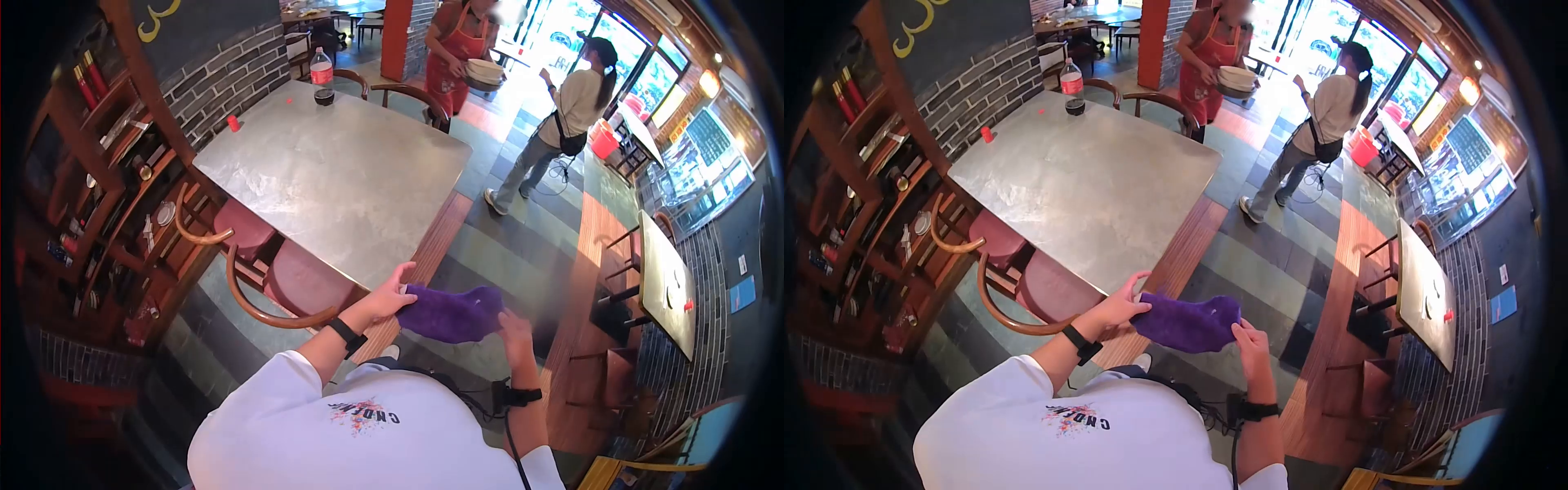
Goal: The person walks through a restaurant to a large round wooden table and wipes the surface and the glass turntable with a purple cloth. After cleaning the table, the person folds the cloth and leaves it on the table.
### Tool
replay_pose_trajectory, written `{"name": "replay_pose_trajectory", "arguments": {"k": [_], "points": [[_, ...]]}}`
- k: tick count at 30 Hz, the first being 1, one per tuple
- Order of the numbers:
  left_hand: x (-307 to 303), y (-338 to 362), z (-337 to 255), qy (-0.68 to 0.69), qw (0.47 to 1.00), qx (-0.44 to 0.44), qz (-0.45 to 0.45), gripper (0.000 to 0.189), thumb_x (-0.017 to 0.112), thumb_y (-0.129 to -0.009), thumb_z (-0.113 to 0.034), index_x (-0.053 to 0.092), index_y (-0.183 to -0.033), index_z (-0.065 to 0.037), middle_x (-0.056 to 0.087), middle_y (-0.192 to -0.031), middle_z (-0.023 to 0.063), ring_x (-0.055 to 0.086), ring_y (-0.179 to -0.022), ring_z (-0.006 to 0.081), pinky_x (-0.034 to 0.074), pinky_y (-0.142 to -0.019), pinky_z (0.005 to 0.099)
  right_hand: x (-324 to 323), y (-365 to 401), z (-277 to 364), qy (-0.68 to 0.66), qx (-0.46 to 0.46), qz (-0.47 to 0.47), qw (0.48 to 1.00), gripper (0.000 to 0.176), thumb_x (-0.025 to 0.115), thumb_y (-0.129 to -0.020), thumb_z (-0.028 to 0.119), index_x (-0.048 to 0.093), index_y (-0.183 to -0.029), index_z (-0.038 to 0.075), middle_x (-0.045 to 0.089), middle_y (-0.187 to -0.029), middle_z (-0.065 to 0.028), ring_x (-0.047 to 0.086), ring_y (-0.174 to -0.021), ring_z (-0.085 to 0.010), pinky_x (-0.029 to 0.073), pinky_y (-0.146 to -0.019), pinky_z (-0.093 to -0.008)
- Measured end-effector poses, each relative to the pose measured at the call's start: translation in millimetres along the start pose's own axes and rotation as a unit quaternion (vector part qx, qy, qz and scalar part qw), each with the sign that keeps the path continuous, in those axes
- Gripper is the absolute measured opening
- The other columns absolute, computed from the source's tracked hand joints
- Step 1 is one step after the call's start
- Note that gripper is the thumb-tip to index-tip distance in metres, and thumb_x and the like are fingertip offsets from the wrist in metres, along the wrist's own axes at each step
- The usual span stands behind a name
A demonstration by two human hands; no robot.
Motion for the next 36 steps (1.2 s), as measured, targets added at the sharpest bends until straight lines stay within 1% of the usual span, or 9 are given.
{"name": "replay_pose_trajectory", "arguments": {"k": [2, 5, 8, 11, 14, 15, 24, 31, 36], "points": [[4.0, -5.8, -37.6, 0.016, 1.000, 0.020, 0.011, 0.068, 0.063, -0.093, 0.007, 0.038, -0.154, -0.011, 0.063, -0.126, 0.0053, 0.064, -0.109, 0.0146, 0.053, -0.097, 0.0296, 2.2, -26.4, 7.3, 0.026, -0.006, 0.015, 1.000, 0.023, 0.061, -0.104, 0.017, 0.070, -0.114, -0.003, 0.069, -0.107, -0.0045, 0.062, -0.085, -0.0103, 0.048, -0.072, -0.0270], [-20.7, -41.7, -42.0, -0.041, 0.994, 0.068, 0.074, 0.063, 0.066, -0.091, 0.007, 0.047, -0.148, -0.012, 0.063, -0.127, 0.0058, 0.063, -0.111, 0.0140, 0.053, -0.096, 0.0289, 33.5, -49.4, 45.4, -0.184, -0.018, 0.046, 0.982, 0.024, 0.060, -0.104, 0.015, 0.068, -0.116, -0.004, 0.069, -0.106, -0.0041, 0.060, -0.082, -0.0096, 0.048, -0.072, -0.0269], [-35.9, -56.8, -49.9, -0.276, 0.939, 0.205, 0.021, 0.057, 0.067, -0.090, 0.009, 0.053, -0.142, -0.010, 0.064, -0.126, 0.0060, 0.064, -0.112, 0.0135, 0.053, -0.097, 0.0292, 9.3, -93.0, 4.9, -0.105, -0.019, 0.065, 0.992, 0.024, 0.057, -0.105, 0.015, 0.066, -0.121, -0.001, 0.069, -0.108, -0.0040, 0.063, -0.087, -0.0115, 0.050, -0.077, -0.0281], [-41.3, -66.5, -49.2, -0.260, 0.919, 0.287, -0.072, 0.057, 0.068, -0.088, 0.010, 0.054, -0.139, -0.010, 0.065, -0.126, 0.0052, 0.064, -0.111, 0.0128, 0.054, -0.093, 0.0273, -5.1, -124.6, 5.1, 0.001, -0.043, 0.031, 0.999, 0.024, 0.057, -0.105, 0.016, 0.066, -0.119, -0.002, 0.068, -0.115, -0.0061, 0.063, -0.101, -0.0137, 0.050, -0.085, -0.0292], [-42.2, -77.9, -52.1, -0.174, 0.962, 0.166, -0.126, 0.057, 0.068, -0.087, 0.010, 0.053, -0.139, -0.009, 0.067, -0.122, 0.0028, 0.064, -0.106, 0.0110, 0.054, -0.083, 0.0248, 9.6, -141.5, 51.2, 0.004, -0.088, 0.030, 0.996, 0.021, 0.063, -0.102, 0.013, 0.071, -0.100, -0.007, 0.062, -0.126, -0.0091, 0.055, -0.116, -0.0128, 0.043, -0.089, -0.0252], [-37.7, -82.3, -54.1, -0.165, 0.953, 0.202, -0.156, 0.052, 0.071, -0.087, 0.006, 0.058, -0.135, -0.009, 0.068, -0.113, 0.0014, 0.062, -0.089, 0.0070, 0.051, -0.070, 0.0231, 14.9, -149.5, 63.2, -0.014, -0.090, 0.035, 0.995, 0.022, 0.065, -0.101, 0.012, 0.073, -0.096, -0.009, 0.061, -0.129, -0.0099, 0.053, -0.119, -0.0129, 0.042, -0.090, -0.0244], [-9.6, -120.9, -103.7, -0.292, 0.859, 0.196, -0.373, 0.022, 0.077, -0.089, -0.009, 0.074, -0.111, -0.007, 0.054, -0.061, -0.0045, 0.047, -0.056, 0.0059, 0.037, -0.052, 0.0270, 18.9, -249.1, 120.3, -0.003, -0.146, 0.056, 0.988, 0.023, 0.069, -0.099, 0.016, 0.075, -0.108, -0.005, 0.057, -0.137, -0.0119, 0.055, -0.123, -0.0180, 0.042, -0.103, -0.0284], [-21.2, -149.5, -100.5, -0.185, 0.845, 0.220, -0.452, 0.012, 0.076, -0.091, -0.008, 0.073, -0.102, -0.006, 0.057, -0.069, -0.0079, 0.042, -0.058, 0.0001, 0.032, -0.051, 0.0211, 33.5, -331.2, 112.9, -0.023, -0.209, 0.054, 0.976, 0.024, 0.071, -0.099, 0.017, 0.073, -0.102, -0.006, 0.055, -0.139, -0.0080, 0.059, -0.096, -0.0086, 0.045, -0.081, -0.0224], [-43.4, -204.1, -105.8, -0.216, 0.807, 0.304, -0.458, 0.015, 0.074, -0.094, -0.006, 0.069, -0.108, -0.006, 0.064, -0.084, -0.0053, 0.048, -0.067, 0.0002, 0.037, -0.056, 0.0205, 40.2, -389.6, 135.5, -0.087, -0.137, 0.101, 0.981, 0.022, 0.068, -0.101, 0.015, 0.073, -0.102, -0.006, 0.068, -0.112, -0.0026, 0.056, -0.080, -0.0032, 0.043, -0.071, -0.0190]]}}
Point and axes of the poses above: each hand's wrist, its own y-axis away from the middle knuckle, its own x-axis out of the palm, z = x × y, the point moved 3 cm from there along -y, towards the middle knuckle
